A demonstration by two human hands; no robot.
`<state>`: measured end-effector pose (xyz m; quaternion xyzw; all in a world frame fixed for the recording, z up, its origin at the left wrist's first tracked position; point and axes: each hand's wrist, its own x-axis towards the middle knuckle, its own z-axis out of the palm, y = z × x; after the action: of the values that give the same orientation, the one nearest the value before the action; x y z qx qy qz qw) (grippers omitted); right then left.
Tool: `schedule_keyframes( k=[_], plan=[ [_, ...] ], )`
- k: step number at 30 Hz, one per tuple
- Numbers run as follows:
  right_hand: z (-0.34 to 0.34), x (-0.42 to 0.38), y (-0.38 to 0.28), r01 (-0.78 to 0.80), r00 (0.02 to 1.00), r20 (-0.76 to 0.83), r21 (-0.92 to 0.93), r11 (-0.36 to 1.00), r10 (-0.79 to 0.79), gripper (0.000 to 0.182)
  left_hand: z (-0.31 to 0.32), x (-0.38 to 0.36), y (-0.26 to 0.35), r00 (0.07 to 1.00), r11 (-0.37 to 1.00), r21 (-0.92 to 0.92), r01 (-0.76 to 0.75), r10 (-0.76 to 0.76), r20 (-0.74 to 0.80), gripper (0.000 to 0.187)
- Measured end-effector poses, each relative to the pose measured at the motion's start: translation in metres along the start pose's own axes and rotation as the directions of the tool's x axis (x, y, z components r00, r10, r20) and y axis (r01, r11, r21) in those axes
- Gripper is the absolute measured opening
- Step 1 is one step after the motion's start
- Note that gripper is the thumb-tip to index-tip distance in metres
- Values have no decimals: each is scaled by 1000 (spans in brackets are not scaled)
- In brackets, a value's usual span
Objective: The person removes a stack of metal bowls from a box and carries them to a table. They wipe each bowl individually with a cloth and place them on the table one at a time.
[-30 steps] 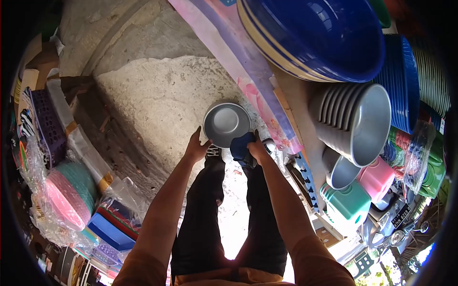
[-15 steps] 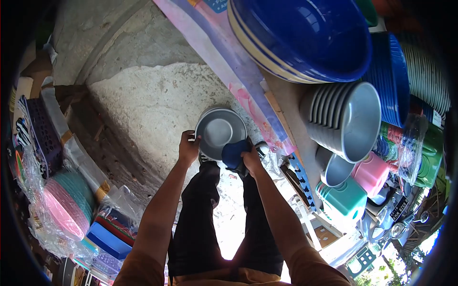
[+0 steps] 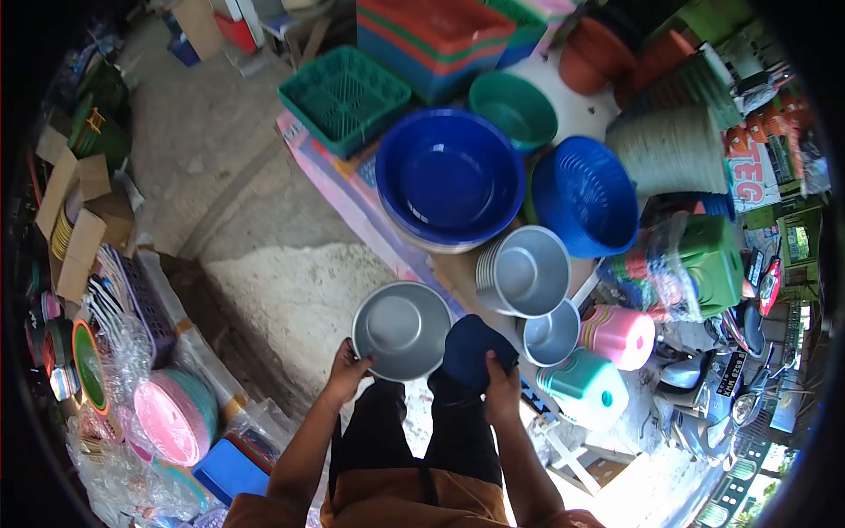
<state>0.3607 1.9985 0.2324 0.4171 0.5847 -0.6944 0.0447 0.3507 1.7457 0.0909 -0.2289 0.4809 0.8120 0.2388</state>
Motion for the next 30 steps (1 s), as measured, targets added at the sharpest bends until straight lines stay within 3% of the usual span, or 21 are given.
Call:
schedule_keyframes(
  k=[2,5,6,8,9,11,13,15,16,17,18,19,21,22,23,25,27,29,30],
  plan=[
    [21,-16,-23,115,989,-87,-74,991,-121,52,31,-15,26,998,998,28,-59,59,15,26],
    [59,-10,-27,351,930,-96,-47,935,-354,54,74,-34,61,954,941,160,-298,288,84,32],
    [68,-13,-37,379,921,-88,-31,925,-380,54,86,-43,73,947,935,158,-316,301,112,34],
    [87,-21,-61,302,946,179,-170,938,-272,55,106,-59,97,920,895,226,-384,350,179,34],
    [96,-19,-62,327,936,187,-154,932,-297,55,113,-68,110,901,876,238,-419,368,229,34],
    [108,-23,-67,739,674,464,-416,531,-574,60,123,-82,136,878,856,240,-458,393,274,33],
    [103,-33,-76,868,494,737,-387,311,-461,62,131,-89,165,844,845,130,-518,480,241,33],
    [98,-35,-101,911,366,885,-279,303,-287,56,117,-94,184,824,835,139,-532,474,311,32],
    [94,-39,-118,917,355,888,-269,295,-293,56,110,-91,191,811,801,191,-568,505,296,31],
    [89,-47,-136,926,361,930,-350,141,-67,54,108,-94,197,798,765,244,-596,533,281,30],
    [87,-51,-152,922,386,910,-386,-33,153,52,108,-98,203,785,774,177,-608,553,279,28],
    [88,-53,-164,924,381,914,-380,-37,142,52,109,-100,206,778,765,180,-618,561,284,28],
    [88,-58,-176,720,463,883,-324,-614,76,52,110,-107,205,788,753,238,-613,560,257,26],
    [86,-57,-174,571,295,935,-339,-748,-199,60,111,-109,208,786,718,319,-618,574,230,25],
    [88,-54,-175,572,294,934,-343,-745,-204,60,112,-112,210,786,716,323,-618,573,234,25],
    [94,-47,-187,681,-76,964,-136,-719,-254,63,117,-116,214,833,779,294,-553,511,213,25],
    [95,-42,-182,672,-79,966,-132,-729,-248,65,116,-119,218,814,767,273,-581,542,208,24],
    [100,-49,-176,648,48,919,-327,-688,-392,71,114,-122,221,792,750,253,-611,577,200,23],
    [100,-55,-171,642,162,916,-379,-666,-366,71,114,-122,222,770,749,177,-638,621,150,22]
  ],
)
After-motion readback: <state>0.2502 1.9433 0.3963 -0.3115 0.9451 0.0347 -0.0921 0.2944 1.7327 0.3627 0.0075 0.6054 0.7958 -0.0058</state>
